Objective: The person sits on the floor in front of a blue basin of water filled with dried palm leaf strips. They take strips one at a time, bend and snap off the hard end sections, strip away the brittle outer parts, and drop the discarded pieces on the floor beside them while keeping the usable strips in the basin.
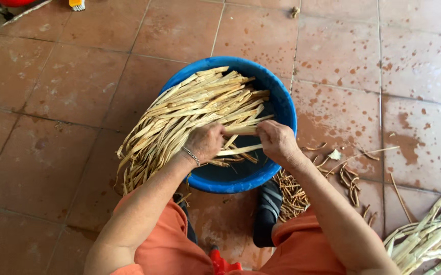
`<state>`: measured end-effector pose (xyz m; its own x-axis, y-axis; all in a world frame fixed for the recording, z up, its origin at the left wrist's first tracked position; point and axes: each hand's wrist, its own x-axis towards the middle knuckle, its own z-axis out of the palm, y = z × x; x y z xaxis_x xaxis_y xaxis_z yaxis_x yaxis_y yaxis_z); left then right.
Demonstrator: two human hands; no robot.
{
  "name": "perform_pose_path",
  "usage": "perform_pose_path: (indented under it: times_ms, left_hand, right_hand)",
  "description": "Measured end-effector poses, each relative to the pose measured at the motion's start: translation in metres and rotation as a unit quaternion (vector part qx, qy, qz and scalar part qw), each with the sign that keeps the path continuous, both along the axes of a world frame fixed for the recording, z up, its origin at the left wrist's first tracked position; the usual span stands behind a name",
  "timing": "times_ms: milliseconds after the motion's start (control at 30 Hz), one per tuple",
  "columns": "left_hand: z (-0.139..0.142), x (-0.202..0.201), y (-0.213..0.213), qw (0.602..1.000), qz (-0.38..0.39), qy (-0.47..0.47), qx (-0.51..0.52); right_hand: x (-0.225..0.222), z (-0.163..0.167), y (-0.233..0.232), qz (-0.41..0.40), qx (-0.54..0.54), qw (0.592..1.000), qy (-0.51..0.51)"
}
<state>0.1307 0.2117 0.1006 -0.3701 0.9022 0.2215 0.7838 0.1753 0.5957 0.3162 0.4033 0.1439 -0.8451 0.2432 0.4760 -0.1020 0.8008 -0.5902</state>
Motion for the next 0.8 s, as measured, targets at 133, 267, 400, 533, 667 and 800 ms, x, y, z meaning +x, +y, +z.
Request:
perform_pose_path:
  times_ms: [133, 267, 400, 533, 667, 800]
  left_hand:
    - [-0.005, 0.007, -0.001, 0.913, -0.057, -0.404, -0.004]
    - [0.026, -0.005, -0.006, 0.938, 0.009, -0.346, 0.033]
    - [0.046, -0.004, -0.012, 0.981, 0.085, -0.140, 0.102]
    - [0.037, -0.008, -0.015, 0.965, 0.019, 0.163, 0.205]
    - [0.017, -0.008, -0.012, 0.990, -0.015, 0.141, 0.013]
    - [0.007, 0.003, -0.017, 0.921, -0.039, -0.387, -0.018]
  right_hand:
    - [-0.005, 0.010, -0.006, -0.078, 0.066, 0.994, -0.047]
    - [-0.013, 0.014, -0.014, -0.013, 0.003, 1.000, -0.022]
    - [-0.019, 0.017, -0.013, 0.062, -0.067, 0.995, -0.043]
    - [-0.021, 0.016, -0.013, 0.027, -0.083, 0.988, -0.128]
    - [-0.022, 0.015, -0.016, -0.009, -0.008, 1.000, -0.029]
    - [-0.025, 0.017, -0.025, -0.058, 0.080, 0.995, -0.015]
